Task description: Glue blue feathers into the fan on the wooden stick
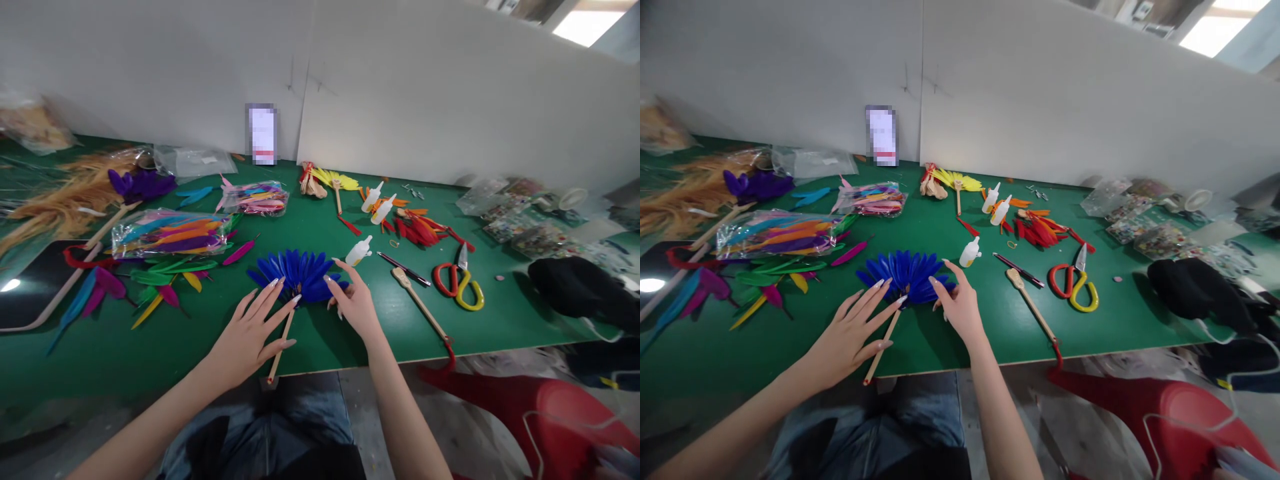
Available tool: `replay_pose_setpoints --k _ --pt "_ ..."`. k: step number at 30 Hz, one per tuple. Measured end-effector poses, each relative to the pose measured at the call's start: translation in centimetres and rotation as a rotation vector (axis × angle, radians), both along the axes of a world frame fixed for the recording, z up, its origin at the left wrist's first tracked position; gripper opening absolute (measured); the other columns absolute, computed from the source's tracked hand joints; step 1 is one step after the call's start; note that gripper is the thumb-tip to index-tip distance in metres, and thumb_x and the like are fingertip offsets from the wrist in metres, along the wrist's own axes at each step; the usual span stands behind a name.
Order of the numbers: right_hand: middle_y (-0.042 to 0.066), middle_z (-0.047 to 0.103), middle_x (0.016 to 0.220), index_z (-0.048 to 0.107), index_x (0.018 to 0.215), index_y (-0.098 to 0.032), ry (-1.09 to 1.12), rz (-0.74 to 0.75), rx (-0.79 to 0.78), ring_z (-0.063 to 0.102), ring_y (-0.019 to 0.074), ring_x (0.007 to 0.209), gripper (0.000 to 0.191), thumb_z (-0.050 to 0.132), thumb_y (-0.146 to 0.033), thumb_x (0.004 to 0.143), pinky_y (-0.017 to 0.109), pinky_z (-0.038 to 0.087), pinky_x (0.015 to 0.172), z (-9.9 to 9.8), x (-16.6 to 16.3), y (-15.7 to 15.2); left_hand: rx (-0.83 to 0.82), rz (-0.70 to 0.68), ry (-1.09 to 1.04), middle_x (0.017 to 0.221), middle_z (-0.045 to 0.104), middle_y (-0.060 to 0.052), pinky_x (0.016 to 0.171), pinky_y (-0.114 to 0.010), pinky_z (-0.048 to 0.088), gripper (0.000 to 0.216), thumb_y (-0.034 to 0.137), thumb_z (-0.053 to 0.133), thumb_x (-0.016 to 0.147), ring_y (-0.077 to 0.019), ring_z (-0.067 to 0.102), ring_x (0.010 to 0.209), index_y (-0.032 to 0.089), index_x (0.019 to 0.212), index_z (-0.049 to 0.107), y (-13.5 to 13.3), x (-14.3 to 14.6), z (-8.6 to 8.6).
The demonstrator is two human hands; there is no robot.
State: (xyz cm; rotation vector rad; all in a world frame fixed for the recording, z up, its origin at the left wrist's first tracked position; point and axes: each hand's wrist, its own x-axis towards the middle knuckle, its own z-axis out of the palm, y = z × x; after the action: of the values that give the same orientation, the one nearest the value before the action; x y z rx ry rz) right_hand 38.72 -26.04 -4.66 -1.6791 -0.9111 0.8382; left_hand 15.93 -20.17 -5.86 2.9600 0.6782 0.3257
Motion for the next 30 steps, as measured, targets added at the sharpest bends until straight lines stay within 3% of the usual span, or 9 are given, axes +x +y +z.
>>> replay_pose_setpoints --k 5,9,16,23,30 --pt "-0.005 0.057 0.049 0.052 0.126 -0.019 -0.064 -0.078 0.023 0.051 0.0125 0.037 0.056 0.051 -0.055 0.084 0.023 0.042 0.04 0.6 0.9 -0.6 0.023 0.005 -0.01 0.155 0.015 -0.011 0.11 -0.045 0.018 0.06 0.048 0.038 0.094 -0.0295 0.019 0.141 0.027 0.147 0.021 0.0 0.1 0.0" --pt "-0.002 0.057 0.053 0.064 0.106 -0.017 -0.226 -0.088 -0.004 0.054 0.0137 0.045 0.046 0.047 -0.054 0.087 0.025 0.043 0.047 1.1 1.5 -0.7 0.025 -0.004 0.002 0.155 0.016 -0.011 0.11 -0.046 0.018 0.06 0.049 0.039 0.093 -0.0297 0.019 0.141 0.028 0.147 0.022 0.1 0.1 0.0" --pt "0.005 0.065 0.076 0.07 0.081 -0.019 -0.501 0.011 0.036 0.058 0.0166 0.063 0.034 0.053 -0.048 0.085 0.027 0.046 0.061 0.6 2.4 0.4 0.032 -0.001 -0.012 0.155 0.017 -0.01 0.11 -0.046 0.018 0.059 0.049 0.039 0.093 -0.0294 0.02 0.14 0.028 0.146 0.025 0.1 0.0 -0.1" --pt "0.005 0.066 0.071 0.066 0.069 -0.02 -0.499 0.077 0.021 0.059 0.0187 0.065 0.026 0.058 -0.041 0.081 0.03 0.044 0.063 0.3 2.4 1.6 0.038 0.01 0.005 0.155 0.017 -0.011 0.11 -0.047 0.018 0.06 0.05 0.037 0.093 -0.0294 0.018 0.141 0.027 0.147 0.024 0.0 0.2 -0.2" --pt "0.004 0.065 0.068 0.065 0.07 -0.02 -0.502 0.064 0.005 0.057 0.0177 0.061 0.027 0.055 -0.041 0.082 0.028 0.042 0.059 0.4 2.2 1.7 0.031 0.02 -0.002 0.155 0.017 -0.011 0.11 -0.047 0.018 0.06 0.052 0.039 0.092 -0.0291 0.019 0.141 0.028 0.146 0.026 -0.1 0.0 -0.3"
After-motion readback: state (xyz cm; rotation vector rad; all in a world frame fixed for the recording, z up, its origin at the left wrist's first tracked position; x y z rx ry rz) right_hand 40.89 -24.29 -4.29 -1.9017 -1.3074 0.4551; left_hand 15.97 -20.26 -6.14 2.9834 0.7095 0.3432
